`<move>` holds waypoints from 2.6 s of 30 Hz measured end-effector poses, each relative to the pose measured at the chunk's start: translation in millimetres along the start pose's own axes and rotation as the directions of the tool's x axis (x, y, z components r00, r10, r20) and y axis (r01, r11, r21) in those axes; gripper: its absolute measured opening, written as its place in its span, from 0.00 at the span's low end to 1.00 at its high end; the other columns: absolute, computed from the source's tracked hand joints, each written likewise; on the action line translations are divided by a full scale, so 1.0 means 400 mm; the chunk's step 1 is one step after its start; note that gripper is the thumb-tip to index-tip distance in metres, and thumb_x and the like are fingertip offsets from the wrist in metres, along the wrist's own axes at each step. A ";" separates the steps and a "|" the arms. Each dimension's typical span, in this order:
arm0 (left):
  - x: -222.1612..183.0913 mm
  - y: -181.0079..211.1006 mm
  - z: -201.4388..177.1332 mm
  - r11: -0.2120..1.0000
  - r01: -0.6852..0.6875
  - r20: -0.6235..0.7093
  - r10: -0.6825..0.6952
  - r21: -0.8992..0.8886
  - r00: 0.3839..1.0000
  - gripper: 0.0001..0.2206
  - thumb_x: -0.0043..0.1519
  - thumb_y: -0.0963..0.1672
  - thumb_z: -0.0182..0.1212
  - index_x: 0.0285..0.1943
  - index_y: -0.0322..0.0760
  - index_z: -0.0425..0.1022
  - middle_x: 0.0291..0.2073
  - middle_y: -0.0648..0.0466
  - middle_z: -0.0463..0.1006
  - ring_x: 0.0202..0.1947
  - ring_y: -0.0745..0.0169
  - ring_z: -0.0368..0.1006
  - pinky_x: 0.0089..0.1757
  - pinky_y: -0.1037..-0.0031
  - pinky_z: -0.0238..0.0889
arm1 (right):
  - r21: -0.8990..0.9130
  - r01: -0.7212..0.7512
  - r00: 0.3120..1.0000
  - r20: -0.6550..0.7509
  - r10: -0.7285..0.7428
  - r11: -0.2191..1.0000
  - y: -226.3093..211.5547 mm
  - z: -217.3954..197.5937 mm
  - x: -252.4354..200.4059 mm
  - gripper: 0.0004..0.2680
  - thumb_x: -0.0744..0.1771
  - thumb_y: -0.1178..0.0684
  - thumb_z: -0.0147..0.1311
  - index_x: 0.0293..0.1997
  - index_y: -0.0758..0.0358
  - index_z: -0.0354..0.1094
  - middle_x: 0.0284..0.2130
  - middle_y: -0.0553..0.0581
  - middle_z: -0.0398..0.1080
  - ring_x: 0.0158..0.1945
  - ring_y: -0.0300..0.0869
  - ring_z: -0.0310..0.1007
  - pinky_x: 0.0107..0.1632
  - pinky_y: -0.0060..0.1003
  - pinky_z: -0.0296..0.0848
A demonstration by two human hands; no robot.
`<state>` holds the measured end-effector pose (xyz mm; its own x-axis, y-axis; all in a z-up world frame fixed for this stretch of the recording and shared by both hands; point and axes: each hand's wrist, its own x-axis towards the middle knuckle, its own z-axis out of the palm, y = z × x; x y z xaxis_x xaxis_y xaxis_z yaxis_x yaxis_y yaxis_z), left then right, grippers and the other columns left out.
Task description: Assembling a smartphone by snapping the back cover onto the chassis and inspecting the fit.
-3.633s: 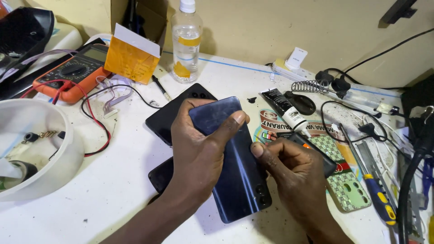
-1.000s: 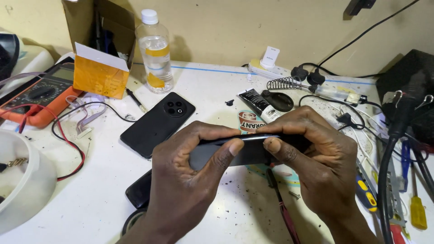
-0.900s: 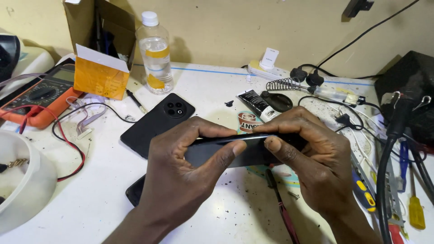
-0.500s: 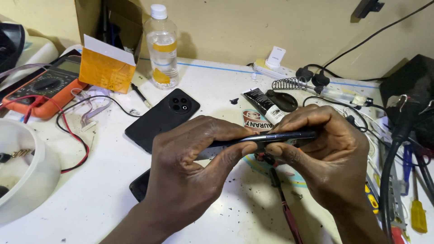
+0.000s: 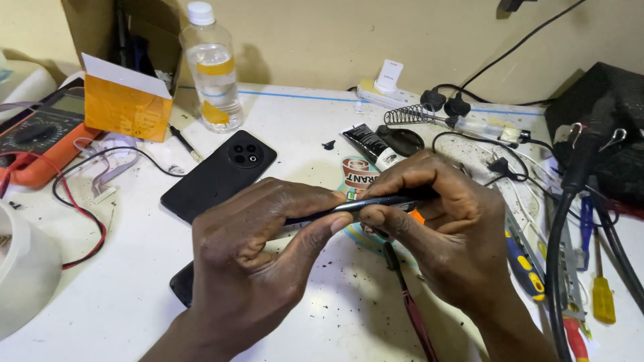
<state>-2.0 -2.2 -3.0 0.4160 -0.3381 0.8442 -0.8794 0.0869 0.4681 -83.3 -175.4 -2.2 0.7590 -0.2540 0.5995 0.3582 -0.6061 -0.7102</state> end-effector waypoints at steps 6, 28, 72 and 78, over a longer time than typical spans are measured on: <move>0.004 -0.006 -0.012 0.995 0.092 0.025 -0.093 0.046 0.995 0.06 0.61 0.42 0.66 0.39 0.32 0.82 0.34 0.52 0.86 0.35 0.64 0.83 0.40 0.77 0.72 | 0.182 -0.126 0.980 0.177 0.093 0.975 0.007 -0.051 0.008 0.10 0.67 0.53 0.53 0.47 0.71 0.75 0.38 0.61 0.72 0.37 0.43 0.75 0.33 0.28 0.81; -0.007 -0.029 0.007 0.940 0.341 -0.030 -0.341 -0.017 0.940 0.04 0.58 0.42 0.69 0.37 0.36 0.84 0.33 0.55 0.87 0.36 0.69 0.82 0.41 0.79 0.73 | 0.300 -0.230 0.949 -0.144 0.282 0.926 0.078 -0.054 0.019 0.06 0.61 0.63 0.64 0.37 0.72 0.73 0.32 0.60 0.75 0.31 0.43 0.73 0.28 0.33 0.79; -0.034 -0.052 0.047 0.543 0.670 0.159 -0.705 -0.506 0.691 0.08 0.61 0.46 0.67 0.37 0.38 0.78 0.25 0.60 0.72 0.29 0.74 0.64 0.36 0.77 0.62 | 0.537 -0.321 0.894 -0.100 0.437 0.780 0.063 0.070 -0.032 0.06 0.66 0.59 0.58 0.38 0.75 0.75 0.33 0.62 0.78 0.30 0.41 0.69 0.33 0.34 0.67; -0.011 -0.095 0.023 0.581 0.627 -0.171 -0.789 -0.519 0.590 0.07 0.60 0.44 0.68 0.35 0.36 0.77 0.26 0.57 0.73 0.29 0.71 0.66 0.37 0.77 0.63 | 0.419 -0.354 0.932 0.079 0.355 0.836 0.047 0.123 -0.048 0.07 0.67 0.56 0.59 0.30 0.67 0.71 0.19 0.57 0.69 0.21 0.42 0.71 0.29 0.34 0.74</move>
<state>27.6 -12.5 -26.9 0.9790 -0.1078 0.1728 -0.1296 0.3244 0.9370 -64.6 -144.9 -45.1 0.8771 -0.3921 0.2772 0.2586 -0.1007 -0.9607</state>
